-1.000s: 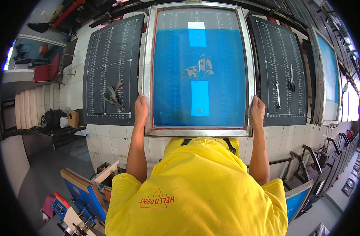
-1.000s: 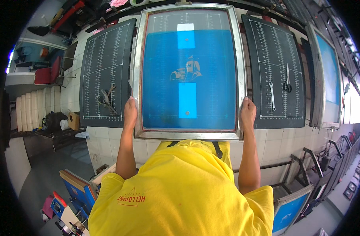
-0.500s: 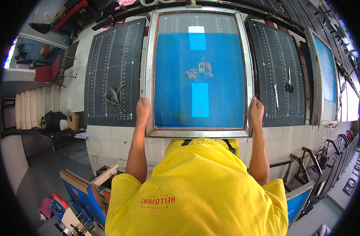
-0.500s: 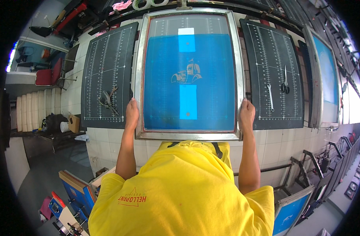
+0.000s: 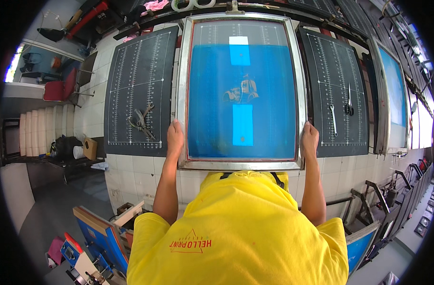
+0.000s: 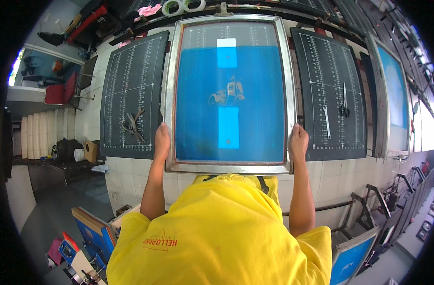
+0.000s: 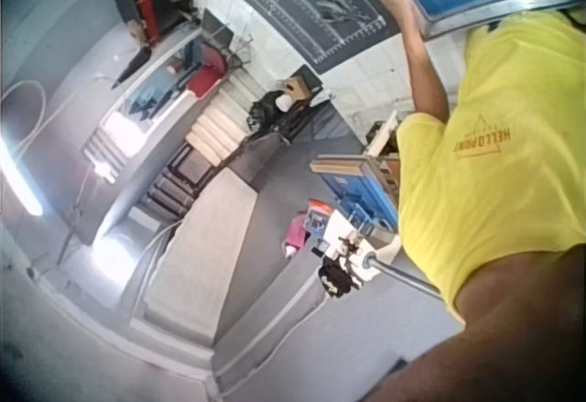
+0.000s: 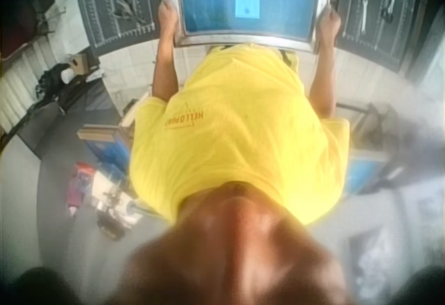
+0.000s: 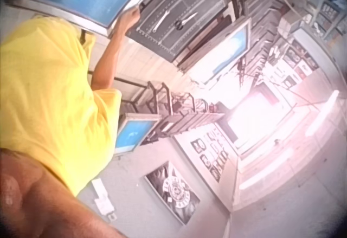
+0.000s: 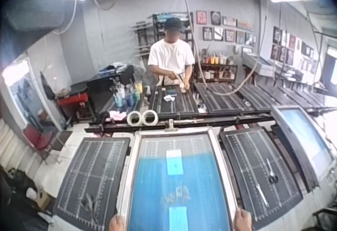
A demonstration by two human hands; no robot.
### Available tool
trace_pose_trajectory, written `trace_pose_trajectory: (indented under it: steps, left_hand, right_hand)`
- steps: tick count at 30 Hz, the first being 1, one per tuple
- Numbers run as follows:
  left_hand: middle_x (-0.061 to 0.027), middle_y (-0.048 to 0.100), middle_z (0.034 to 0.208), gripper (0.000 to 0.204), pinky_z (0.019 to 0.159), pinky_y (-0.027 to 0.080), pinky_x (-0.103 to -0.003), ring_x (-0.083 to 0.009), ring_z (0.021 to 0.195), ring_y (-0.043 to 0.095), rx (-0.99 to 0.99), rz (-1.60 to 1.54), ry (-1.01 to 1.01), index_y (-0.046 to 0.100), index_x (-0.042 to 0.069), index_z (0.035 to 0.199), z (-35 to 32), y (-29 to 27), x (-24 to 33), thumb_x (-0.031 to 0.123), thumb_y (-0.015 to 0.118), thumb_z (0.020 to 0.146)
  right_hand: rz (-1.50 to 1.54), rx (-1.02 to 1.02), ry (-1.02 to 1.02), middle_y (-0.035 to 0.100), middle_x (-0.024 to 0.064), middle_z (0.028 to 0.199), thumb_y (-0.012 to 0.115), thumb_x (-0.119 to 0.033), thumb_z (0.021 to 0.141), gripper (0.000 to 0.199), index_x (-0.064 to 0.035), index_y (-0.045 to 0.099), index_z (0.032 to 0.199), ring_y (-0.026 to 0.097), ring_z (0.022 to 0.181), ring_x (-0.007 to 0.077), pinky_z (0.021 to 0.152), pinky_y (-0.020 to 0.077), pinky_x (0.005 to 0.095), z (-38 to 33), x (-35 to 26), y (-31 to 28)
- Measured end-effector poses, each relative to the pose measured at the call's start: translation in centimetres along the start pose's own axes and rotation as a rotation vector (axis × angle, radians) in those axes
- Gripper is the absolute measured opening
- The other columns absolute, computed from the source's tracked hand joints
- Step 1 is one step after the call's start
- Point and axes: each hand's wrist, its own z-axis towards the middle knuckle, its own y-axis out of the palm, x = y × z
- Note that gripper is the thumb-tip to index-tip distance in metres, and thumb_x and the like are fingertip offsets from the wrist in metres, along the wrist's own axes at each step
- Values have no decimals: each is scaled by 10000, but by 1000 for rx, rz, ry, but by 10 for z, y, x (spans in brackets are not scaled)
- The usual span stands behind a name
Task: The person prepares a silk screen frame for printing by applying tape to the edges of the screen and adjusting the frame on a specialized printing table.
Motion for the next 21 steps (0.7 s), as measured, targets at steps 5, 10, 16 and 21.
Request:
trace_pose_trajectory:
  steps: [5,10,16,21]
  left_hand:
    - [-339,615,1130,578,957,426,-484,-499,1102,555,-10,7,25,588,-120,1141,-1,-3,1,365,283,1062]
    - [-337,621,1108,575,943,424,-489,-499,1076,562,23,-14,15,592,-119,1124,-2,-2,7,368,294,1057]
    - [-339,622,1092,574,933,425,-489,-501,1065,564,39,-28,28,590,-120,1115,0,1,2,370,300,1050]
    - [-343,619,1080,572,927,423,-494,-505,1061,562,46,-10,37,586,-117,1115,-4,-1,10,372,296,1049]
  right_hand:
    - [-11,6,-9,415,120,673,452,-293,1017,421,63,490,796,365,666,196,642,370,388,-6,-10,0]
    - [-6,19,-21,413,126,673,445,-289,1016,419,61,482,790,362,659,199,638,367,389,-6,-12,0]
    - [-11,14,-46,417,140,672,442,-293,1014,417,59,486,794,370,653,213,641,372,402,-5,-10,1]
    - [-30,6,-28,427,146,685,440,-293,1012,414,62,494,805,379,666,222,655,379,411,-3,-6,0]
